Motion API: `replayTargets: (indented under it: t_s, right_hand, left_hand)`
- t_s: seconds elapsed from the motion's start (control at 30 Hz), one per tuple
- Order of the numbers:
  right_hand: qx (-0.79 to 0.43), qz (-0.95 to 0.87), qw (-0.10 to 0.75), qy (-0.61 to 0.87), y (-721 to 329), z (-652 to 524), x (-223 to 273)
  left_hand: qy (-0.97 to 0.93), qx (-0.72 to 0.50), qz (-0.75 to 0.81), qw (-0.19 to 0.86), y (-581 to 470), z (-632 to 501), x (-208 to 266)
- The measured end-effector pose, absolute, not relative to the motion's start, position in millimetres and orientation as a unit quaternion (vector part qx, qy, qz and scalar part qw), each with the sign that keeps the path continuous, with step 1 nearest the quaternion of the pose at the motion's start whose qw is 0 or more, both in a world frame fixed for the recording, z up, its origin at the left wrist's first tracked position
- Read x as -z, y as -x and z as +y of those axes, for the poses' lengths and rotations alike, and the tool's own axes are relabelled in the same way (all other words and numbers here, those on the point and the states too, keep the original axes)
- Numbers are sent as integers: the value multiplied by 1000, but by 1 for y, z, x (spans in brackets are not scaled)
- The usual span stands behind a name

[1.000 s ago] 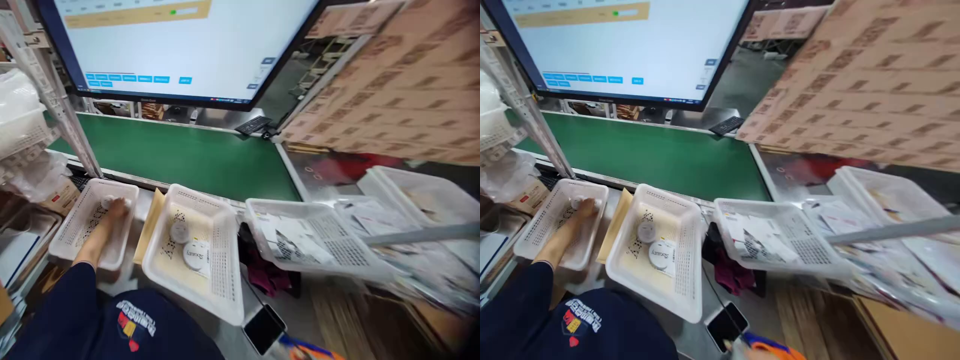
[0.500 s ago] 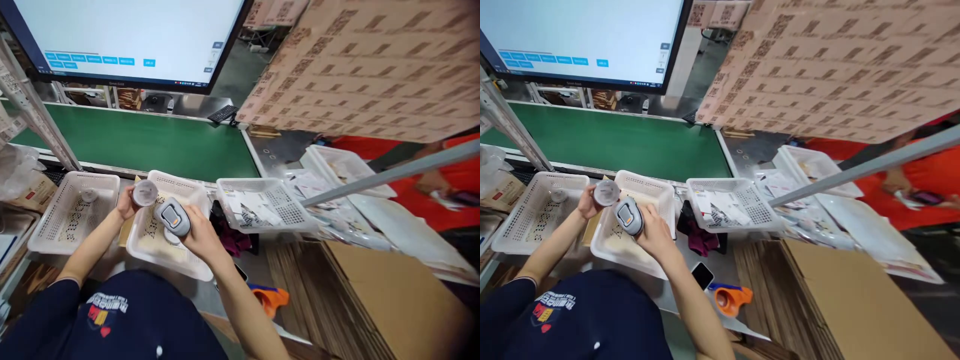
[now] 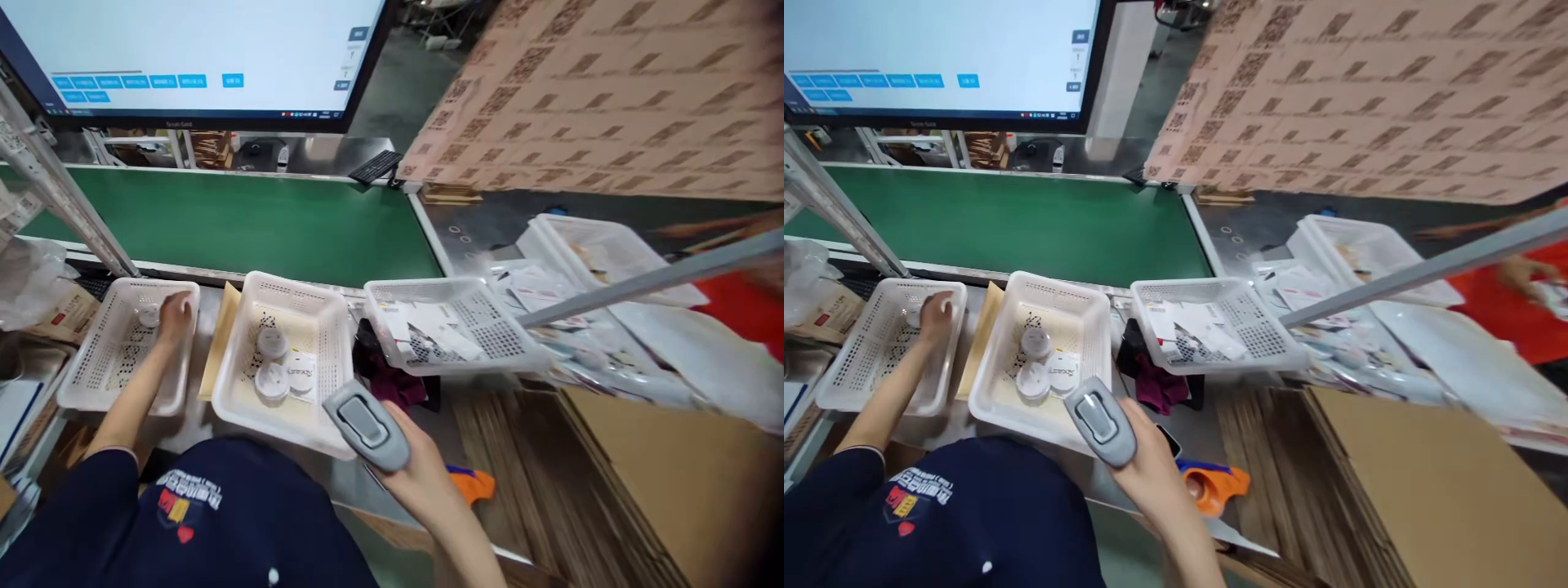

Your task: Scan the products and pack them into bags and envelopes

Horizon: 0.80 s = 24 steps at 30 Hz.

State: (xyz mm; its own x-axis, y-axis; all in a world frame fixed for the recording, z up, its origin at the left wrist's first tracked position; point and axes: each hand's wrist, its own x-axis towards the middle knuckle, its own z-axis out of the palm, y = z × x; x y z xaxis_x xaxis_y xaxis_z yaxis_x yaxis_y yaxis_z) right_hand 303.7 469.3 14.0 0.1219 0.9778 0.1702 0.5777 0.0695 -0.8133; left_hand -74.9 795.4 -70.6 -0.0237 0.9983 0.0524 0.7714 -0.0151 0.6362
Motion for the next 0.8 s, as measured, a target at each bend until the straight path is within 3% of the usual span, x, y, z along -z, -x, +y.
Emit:
replayTargets:
  t_s: [0.13,0.3,0.53,0.7,0.8]
  right_hand:
    - [-250,-578,394,669,-312,466,-5]
    - [-254,-600,382,655,-301,495,-7]
    - [-223,-665,276,657,-267,562,-30]
    - [-197,-672,183,690,-244,597,-48]
    - [-175,-651,175,718,-252,590,-49]
  left_hand:
    - [-567,-177,784,177,141,829,90]
    - [-545,-190,801,161,159,830,110]
    - [-726,-271,625,88,60,819,87]
    - [-851,-267,450,50,-23,773,68]
    - [-879,-254,401,46,-58,759,69]
